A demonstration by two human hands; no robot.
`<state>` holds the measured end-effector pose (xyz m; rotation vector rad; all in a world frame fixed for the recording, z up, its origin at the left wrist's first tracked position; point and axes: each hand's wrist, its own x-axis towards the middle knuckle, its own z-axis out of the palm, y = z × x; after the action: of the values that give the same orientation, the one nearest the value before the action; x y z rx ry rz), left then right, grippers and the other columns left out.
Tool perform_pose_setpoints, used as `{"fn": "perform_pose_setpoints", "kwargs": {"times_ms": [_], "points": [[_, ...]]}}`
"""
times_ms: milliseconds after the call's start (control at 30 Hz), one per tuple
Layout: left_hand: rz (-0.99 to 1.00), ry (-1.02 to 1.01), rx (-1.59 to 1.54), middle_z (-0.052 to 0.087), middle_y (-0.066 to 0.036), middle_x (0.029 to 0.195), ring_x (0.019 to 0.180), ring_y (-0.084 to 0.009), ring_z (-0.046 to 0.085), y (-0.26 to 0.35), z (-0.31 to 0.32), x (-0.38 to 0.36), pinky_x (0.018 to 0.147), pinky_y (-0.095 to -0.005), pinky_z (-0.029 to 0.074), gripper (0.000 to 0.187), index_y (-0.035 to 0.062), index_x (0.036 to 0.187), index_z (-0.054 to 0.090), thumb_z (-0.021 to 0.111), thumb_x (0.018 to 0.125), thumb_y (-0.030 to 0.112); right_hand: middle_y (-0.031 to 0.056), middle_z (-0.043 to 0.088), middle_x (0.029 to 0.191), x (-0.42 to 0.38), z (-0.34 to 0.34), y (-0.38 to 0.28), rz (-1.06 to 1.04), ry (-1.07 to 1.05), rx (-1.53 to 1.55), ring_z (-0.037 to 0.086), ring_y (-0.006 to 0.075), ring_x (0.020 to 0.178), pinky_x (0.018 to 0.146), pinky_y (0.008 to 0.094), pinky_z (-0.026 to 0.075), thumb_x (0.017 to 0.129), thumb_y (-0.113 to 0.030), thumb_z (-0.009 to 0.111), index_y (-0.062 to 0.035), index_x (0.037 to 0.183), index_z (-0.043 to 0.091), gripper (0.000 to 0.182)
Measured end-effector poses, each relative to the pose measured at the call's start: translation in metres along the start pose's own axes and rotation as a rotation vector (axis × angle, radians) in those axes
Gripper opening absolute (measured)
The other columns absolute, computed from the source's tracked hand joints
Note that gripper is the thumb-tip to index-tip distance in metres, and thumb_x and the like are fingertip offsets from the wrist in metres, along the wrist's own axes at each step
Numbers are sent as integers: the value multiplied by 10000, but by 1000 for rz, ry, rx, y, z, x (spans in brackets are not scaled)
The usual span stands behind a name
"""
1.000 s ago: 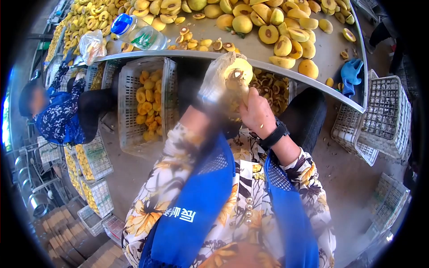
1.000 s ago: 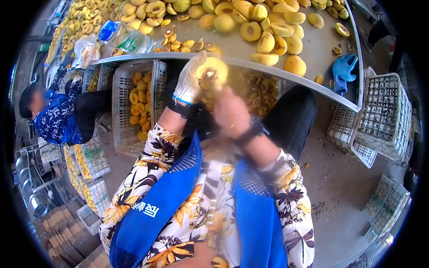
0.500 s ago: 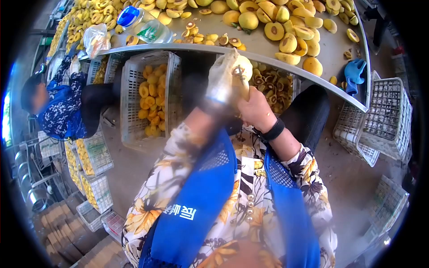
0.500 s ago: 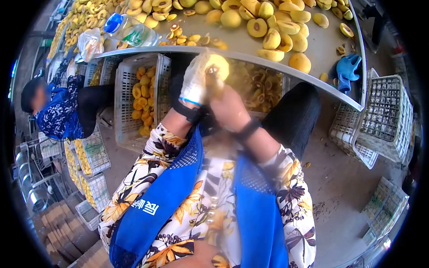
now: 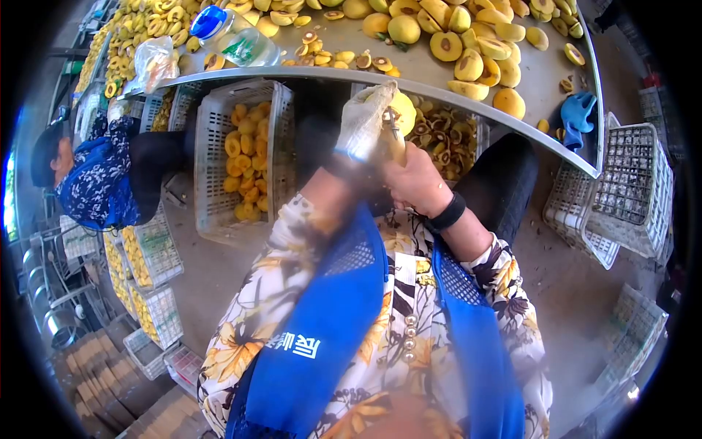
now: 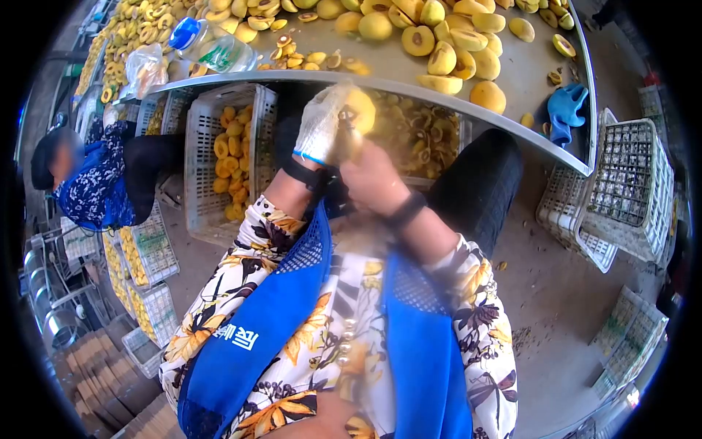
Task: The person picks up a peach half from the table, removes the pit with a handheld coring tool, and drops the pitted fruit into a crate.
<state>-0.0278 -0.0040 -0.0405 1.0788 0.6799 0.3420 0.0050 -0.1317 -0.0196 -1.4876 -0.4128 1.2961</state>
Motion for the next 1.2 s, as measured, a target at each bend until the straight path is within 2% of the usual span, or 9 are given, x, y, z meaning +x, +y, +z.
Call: {"fn": "perform_pose_setpoints", "kwargs": {"times_ms": [167,267,400,633,733,800,967,1067,1200], "points": [[-30,-99,-231,610,-28,826,682,-95,574,-1,-6,-1,581,-220,467,263,27,1004,604,555,872,249,52,479,594,-6,6,-4,55,24,1,448,119,359,313,255,369,792,-73,457,30,914,436,161],[10,172,193,615,-39,848,733,-102,587,7,11,-7,627,-218,475,250,18,1004,605,584,850,214,36,466,566,-6,5,1,51,0,30,442,114,354,310,252,360,797,-80,460,17,907,443,147],[-27,62,-240,618,-36,735,582,-94,568,-4,0,-3,500,-228,464,205,22,874,630,654,810,215,14,452,534,-4,8,6,78,-13,25,418,103,343,309,244,344,813,-106,480,-16,880,449,117],[100,96,22,628,-44,932,780,-140,602,-12,-7,-2,644,-267,496,258,17,1010,591,564,871,232,-8,435,542,2,-4,14,229,-287,484,392,107,354,299,266,294,847,-94,495,-63,880,464,54],[128,-36,-89,641,-52,881,678,-151,602,-15,-11,1,576,-274,504,315,22,1040,581,518,893,294,-10,430,545,8,-10,21,221,-399,604,395,106,360,301,263,293,853,-99,503,-62,833,472,53],[-98,-88,-258,629,-69,886,711,-163,596,-13,-14,2,598,-283,502,399,29,1014,572,484,883,395,-4,448,560,12,-11,29,154,-426,633,414,96,377,315,256,313,849,-106,517,-55,824,483,66],[-309,2,-645,596,-117,926,802,-228,575,-11,-19,3,685,-351,499,551,41,988,549,447,843,563,-24,482,594,17,0,45,-412,-122,101,425,53,394,352,191,342,848,-74,525,-60,873,504,36],[-179,102,-741,563,-162,1023,904,-298,554,-1,-21,-5,795,-427,475,600,18,1066,516,459,835,569,11,600,688,21,-14,31,-192,179,-140,492,53,474,432,207,407,797,-104,608,-31,888,559,127],[-34,37,-719,546,-157,1077,954,-294,541,-19,-40,8,820,-442,463,547,6,1087,500,484,856,502,81,619,678,32,-27,34,-408,492,-498,577,140,571,568,277,467,740,-148,665,-18,896,595,215]]}}
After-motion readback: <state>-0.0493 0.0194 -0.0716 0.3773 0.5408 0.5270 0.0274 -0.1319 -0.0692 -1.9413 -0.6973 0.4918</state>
